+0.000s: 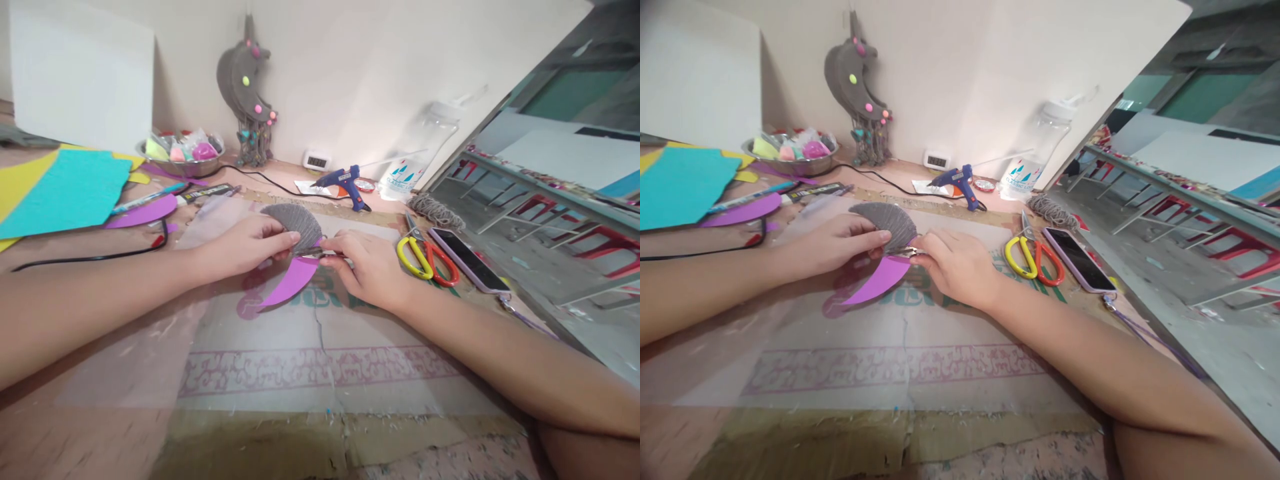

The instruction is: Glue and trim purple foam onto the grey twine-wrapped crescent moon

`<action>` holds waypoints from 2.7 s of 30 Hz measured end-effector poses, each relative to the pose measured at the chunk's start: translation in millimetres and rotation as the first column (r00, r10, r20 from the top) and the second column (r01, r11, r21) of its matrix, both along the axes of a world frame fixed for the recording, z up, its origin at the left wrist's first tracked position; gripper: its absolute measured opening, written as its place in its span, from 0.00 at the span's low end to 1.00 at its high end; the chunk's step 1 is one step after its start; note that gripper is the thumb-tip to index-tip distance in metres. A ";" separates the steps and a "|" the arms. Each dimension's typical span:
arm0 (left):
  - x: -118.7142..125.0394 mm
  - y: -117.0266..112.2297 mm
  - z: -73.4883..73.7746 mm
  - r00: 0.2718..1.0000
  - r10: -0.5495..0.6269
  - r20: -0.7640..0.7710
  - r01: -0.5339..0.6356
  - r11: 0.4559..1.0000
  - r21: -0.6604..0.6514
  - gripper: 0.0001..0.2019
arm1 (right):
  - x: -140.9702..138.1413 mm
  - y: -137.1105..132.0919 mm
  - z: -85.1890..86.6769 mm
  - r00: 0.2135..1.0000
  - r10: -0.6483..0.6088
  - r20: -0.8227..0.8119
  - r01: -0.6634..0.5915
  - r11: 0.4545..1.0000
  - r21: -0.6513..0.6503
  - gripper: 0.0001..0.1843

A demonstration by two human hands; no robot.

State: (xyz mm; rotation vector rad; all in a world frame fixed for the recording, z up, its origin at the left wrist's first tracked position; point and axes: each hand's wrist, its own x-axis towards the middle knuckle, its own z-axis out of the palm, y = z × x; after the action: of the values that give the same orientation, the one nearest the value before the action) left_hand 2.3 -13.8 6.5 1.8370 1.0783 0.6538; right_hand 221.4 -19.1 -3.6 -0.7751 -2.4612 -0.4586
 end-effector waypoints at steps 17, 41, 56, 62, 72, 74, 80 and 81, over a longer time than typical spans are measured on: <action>1.8 -0.2 0.4 0.997 0.021 -0.078 -0.020 1.000 0.016 0.16 | -0.1 1.9 0.3 0.989 0.037 0.143 -0.047 0.997 0.065 0.13; 1.0 -0.8 -0.3 0.996 0.021 -0.090 -0.016 0.998 0.056 0.17 | 0.0 -0.9 -0.4 0.999 0.009 0.040 -0.007 0.999 -0.042 0.14; 3.7 -3.9 3.9 0.989 0.036 -0.143 -0.019 0.993 0.119 0.17 | -2.8 -3.5 0.2 0.997 0.015 0.076 -0.013 1.000 -0.023 0.14; 2.9 -2.7 3.6 0.991 0.020 -0.136 -0.009 0.996 0.083 0.17 | -2.3 -1.8 -0.2 0.997 0.018 0.079 -0.017 1.000 -0.017 0.13; 0.1 -1.0 -0.7 1.000 -0.006 0.010 0.007 0.998 -0.066 0.18 | 3.0 -5.9 0.7 0.991 0.091 -0.099 -0.105 0.984 -0.142 0.18; -0.2 -1.6 0.0 0.999 -0.007 0.034 0.010 0.996 -0.089 0.18 | 3.3 -2.9 -0.6 0.996 0.023 -0.091 -0.044 0.973 -0.227 0.15; -2.0 -0.8 -2.2 0.999 -0.008 0.045 0.012 0.996 -0.092 0.18 | -1.6 9.7 -4.9 0.952 -0.205 -0.229 0.007 0.760 -0.649 0.13; -1.9 -0.7 -2.4 0.999 -0.013 0.038 0.016 0.996 -0.084 0.18 | -2.8 10.3 -4.8 0.937 -0.222 -0.269 -0.038 0.702 -0.711 0.15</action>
State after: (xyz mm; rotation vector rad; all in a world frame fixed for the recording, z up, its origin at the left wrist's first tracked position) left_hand 0.3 -14.5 4.1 1.7524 1.0517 0.6228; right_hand 218.6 -8.8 -8.4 -1.1656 -2.2357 0.6186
